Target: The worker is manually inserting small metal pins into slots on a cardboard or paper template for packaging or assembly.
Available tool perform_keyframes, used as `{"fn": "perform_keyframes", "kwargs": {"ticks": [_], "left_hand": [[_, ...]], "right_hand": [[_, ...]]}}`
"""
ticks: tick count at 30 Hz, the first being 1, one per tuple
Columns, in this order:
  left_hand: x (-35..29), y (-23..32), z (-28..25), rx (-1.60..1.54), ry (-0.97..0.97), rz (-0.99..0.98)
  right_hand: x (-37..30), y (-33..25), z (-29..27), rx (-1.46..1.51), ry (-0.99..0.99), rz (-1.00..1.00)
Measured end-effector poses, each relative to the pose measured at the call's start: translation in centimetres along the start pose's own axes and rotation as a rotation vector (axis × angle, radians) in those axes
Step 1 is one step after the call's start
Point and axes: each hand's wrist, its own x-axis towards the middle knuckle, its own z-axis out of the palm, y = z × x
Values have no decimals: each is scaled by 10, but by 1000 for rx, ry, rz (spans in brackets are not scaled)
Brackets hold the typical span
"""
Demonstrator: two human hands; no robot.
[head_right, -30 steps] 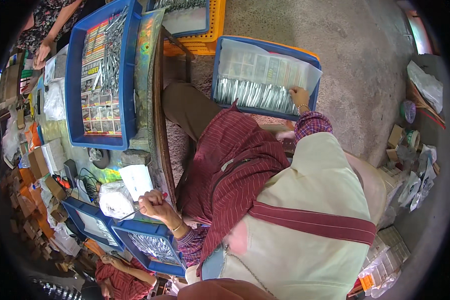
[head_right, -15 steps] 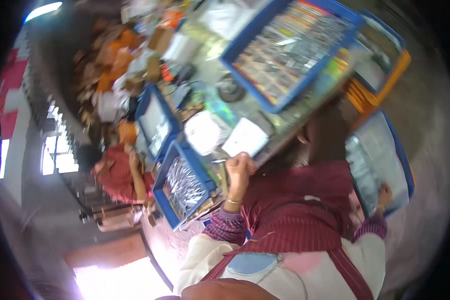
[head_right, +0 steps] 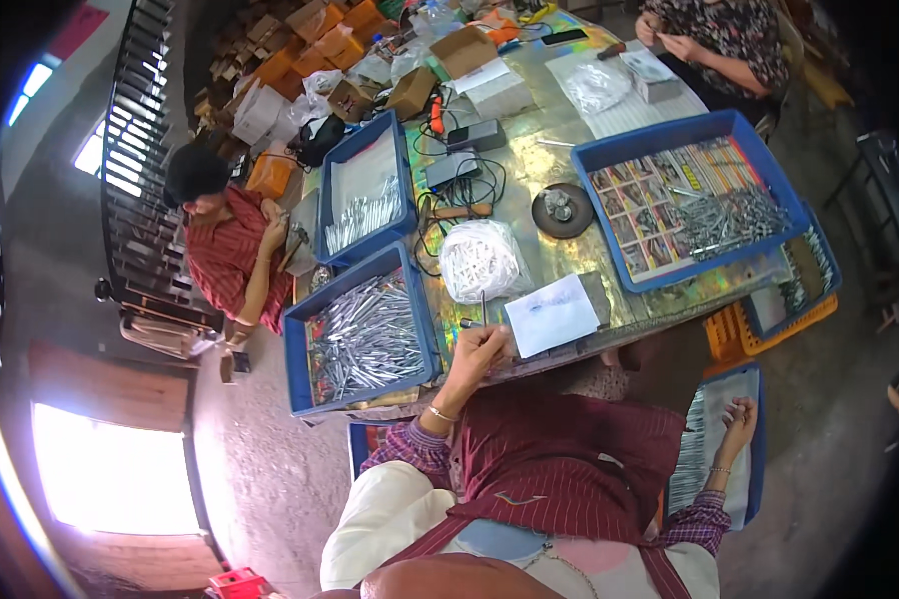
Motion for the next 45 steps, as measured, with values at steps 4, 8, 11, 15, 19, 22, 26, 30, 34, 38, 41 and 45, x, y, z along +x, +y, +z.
{"fn": "perform_keyframes", "kwargs": {"ticks": [4, 8, 11, 15, 19, 22, 26, 30, 34, 38, 41, 45], "left_hand": [[-8, 10, -12, -9, 51, -22], [-16, 8, -30, 3, 26, -28], [-22, 14, -44, 46, -20, 23], [-28, 29, -73, 259, 48, 161], [-33, 32, -112, 482, 216, 131], [-31, 23, -140, 619, 392, 168], [-26, -6, -191, 821, 504, 237], [-24, -17, -207, 942, 355, -45], [-18, -30, -200, 966, 287, 96], [-13, -15, -187, 1061, 280, 61], [-8, -21, -190, 1067, 274, 61], [-5, -35, -200, 1054, 255, 37]], "right_hand": [[-17, -65, 56, 24, -271, -257], [-39, -113, 111, -71, -467, -551], [-64, -146, 146, -78, -532, -477], [-86, -163, 179, -89, -685, -526], [-114, -177, 209, -83, -783, -479], [-127, -182, 219, -102, -851, -497], [-143, -187, 229, -129, -899, -529], [-152, -184, 237, -177, -974, -574], [-157, -178, 243, -226, -1026, -649], [-159, -175, 248, -297, -1039, -729], [-162, -173, 252, -318, -1066, -782], [-162, -173, 256, -334, -1097, -818]]}}
